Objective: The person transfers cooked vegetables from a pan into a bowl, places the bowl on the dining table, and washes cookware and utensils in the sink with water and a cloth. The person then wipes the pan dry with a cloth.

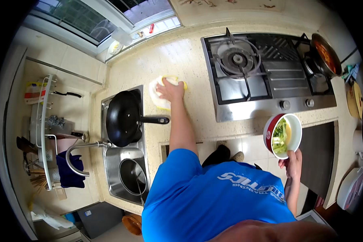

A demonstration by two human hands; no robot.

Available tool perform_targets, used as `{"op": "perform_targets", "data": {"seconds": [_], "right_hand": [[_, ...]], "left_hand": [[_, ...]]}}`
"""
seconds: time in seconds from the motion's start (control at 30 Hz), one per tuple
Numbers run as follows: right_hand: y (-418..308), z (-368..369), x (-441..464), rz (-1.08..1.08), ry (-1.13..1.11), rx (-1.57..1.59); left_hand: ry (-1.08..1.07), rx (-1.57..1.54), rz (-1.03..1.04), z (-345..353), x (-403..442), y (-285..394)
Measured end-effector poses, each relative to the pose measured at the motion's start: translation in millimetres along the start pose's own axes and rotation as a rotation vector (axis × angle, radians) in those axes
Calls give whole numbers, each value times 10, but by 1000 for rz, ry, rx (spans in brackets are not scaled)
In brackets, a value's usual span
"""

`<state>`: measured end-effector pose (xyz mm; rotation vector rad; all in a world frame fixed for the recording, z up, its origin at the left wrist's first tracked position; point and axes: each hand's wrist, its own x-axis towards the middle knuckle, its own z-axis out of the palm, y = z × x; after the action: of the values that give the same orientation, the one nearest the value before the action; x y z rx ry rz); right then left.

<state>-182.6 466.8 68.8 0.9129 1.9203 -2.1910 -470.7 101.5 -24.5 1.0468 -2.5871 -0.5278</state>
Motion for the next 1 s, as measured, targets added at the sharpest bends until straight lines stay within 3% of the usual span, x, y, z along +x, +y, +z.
{"op": "perform_targets", "data": {"seconds": [0.07, 0.13, 0.2, 0.27, 0.43, 0.5, 0.57, 0.87, 1.0], "right_hand": [[-27, 95, 18, 10, 29, 27], [-89, 178, 73, 17, 25, 9], [-125, 225, 134, 13, 13, -3], [-193, 306, 238, -2, -1, -2], [-429, 561, 357, -39, 2, -12], [-430, 628, 399, -42, 35, -22], [-498, 688, 414, -57, 9, -25], [-840, 763, 590, -100, 179, -36], [-965, 863, 779, -121, 287, -43]], "left_hand": [[-172, 3, 267, 271, 350, 14], [-198, -113, 527, 609, 435, 41], [-250, -161, 727, 691, 135, 89], [-229, -190, 793, 627, -230, 117], [-216, -115, 628, 620, 350, 383], [-290, 6, 407, 657, 785, 386], [-306, 38, 319, 520, 1113, 321], [-333, 165, -163, 54, 2652, -692], [-265, 194, -185, 49, 3111, -968]]}}
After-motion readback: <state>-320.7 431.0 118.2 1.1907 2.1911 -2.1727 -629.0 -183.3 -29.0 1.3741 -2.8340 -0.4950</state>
